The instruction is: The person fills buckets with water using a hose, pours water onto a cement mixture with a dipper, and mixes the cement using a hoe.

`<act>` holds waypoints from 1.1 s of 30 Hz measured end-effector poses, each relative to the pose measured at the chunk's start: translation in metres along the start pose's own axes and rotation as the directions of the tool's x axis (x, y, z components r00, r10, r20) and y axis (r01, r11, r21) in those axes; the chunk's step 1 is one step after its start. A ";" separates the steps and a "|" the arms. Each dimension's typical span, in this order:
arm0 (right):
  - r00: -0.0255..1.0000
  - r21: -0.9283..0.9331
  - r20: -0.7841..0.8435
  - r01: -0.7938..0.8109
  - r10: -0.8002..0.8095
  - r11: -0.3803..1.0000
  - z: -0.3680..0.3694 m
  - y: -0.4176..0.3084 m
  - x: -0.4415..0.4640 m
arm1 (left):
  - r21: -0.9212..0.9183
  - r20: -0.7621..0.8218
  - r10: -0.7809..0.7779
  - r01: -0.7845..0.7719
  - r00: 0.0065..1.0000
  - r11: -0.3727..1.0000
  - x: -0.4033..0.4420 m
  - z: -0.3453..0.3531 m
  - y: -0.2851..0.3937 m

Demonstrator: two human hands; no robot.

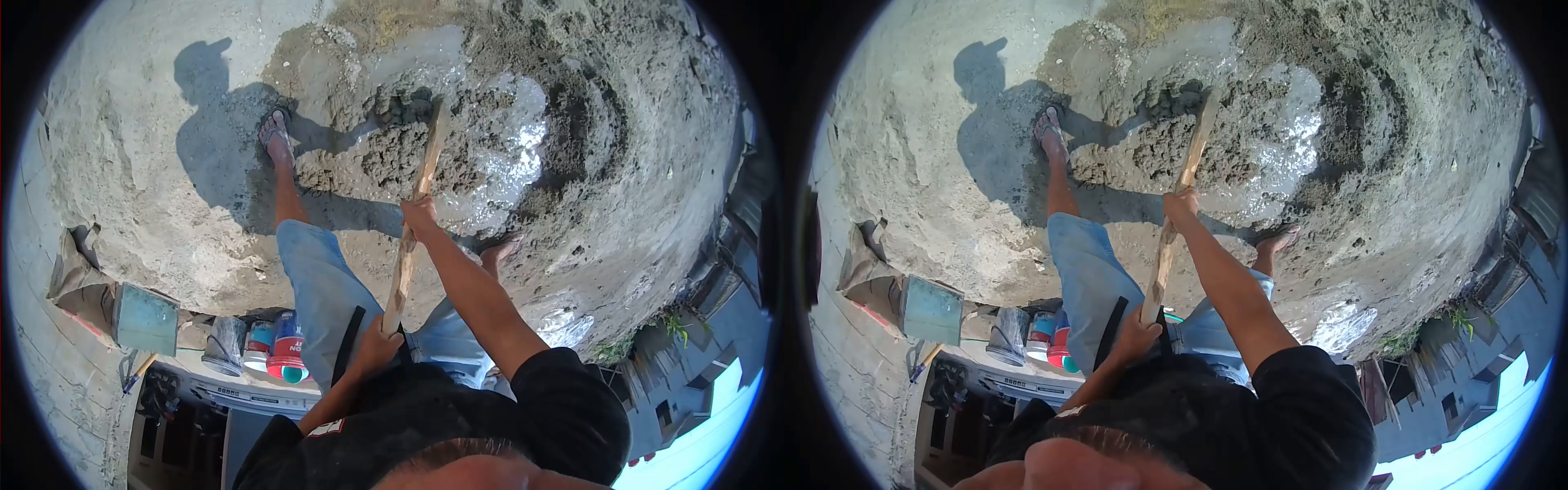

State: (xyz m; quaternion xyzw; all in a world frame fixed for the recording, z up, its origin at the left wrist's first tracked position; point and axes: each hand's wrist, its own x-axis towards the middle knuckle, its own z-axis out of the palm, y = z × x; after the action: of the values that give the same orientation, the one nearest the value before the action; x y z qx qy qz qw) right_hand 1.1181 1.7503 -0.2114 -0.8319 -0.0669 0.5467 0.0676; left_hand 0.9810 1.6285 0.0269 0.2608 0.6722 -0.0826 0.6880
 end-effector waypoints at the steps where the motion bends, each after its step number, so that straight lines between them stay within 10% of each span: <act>1: 0.979 0.090 0.204 -0.039 0.020 0.995 -0.005 0.020 -0.009 | 0.020 0.023 -0.057 0.056 0.998 0.998 -0.028 -0.018 0.021; 8: 0.990 -0.063 0.126 0.077 -0.069 0.995 -0.020 -0.047 -0.060 | -0.031 0.035 -0.064 0.065 0.997 0.997 -0.053 -0.019 0.023; 12: 0.893 0.081 0.151 0.416 -0.424 0.906 0.001 -0.163 -0.025 | -0.001 -0.156 0.175 -0.178 0.972 0.984 0.041 -0.023 0.051; 17: 0.789 -0.323 0.194 0.612 -0.583 0.722 0.051 -0.300 0.059 | -0.157 -0.443 0.392 -0.501 0.806 0.851 0.168 -0.024 0.115; 22: 0.838 -0.620 0.230 0.518 -0.495 0.589 0.068 -0.234 0.051 | -0.549 -0.366 0.233 -0.411 0.901 0.728 0.150 0.042 0.093; 26: 0.896 -0.739 0.192 0.401 -0.400 0.542 0.028 -0.143 0.017 | -0.898 0.110 0.043 0.081 0.993 0.433 0.066 0.084 0.093; 33: 0.961 -0.208 0.269 0.118 -0.059 0.971 -0.108 -0.027 -0.006 | -0.568 0.240 0.041 0.106 0.970 0.816 -0.027 0.133 0.039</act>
State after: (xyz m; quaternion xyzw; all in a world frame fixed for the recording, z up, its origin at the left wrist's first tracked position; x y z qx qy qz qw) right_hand 1.2143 1.7709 -0.1582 -0.7510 -0.1732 0.6371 -0.0107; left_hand 1.1143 1.5926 0.0577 0.0166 0.5813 0.0820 0.8094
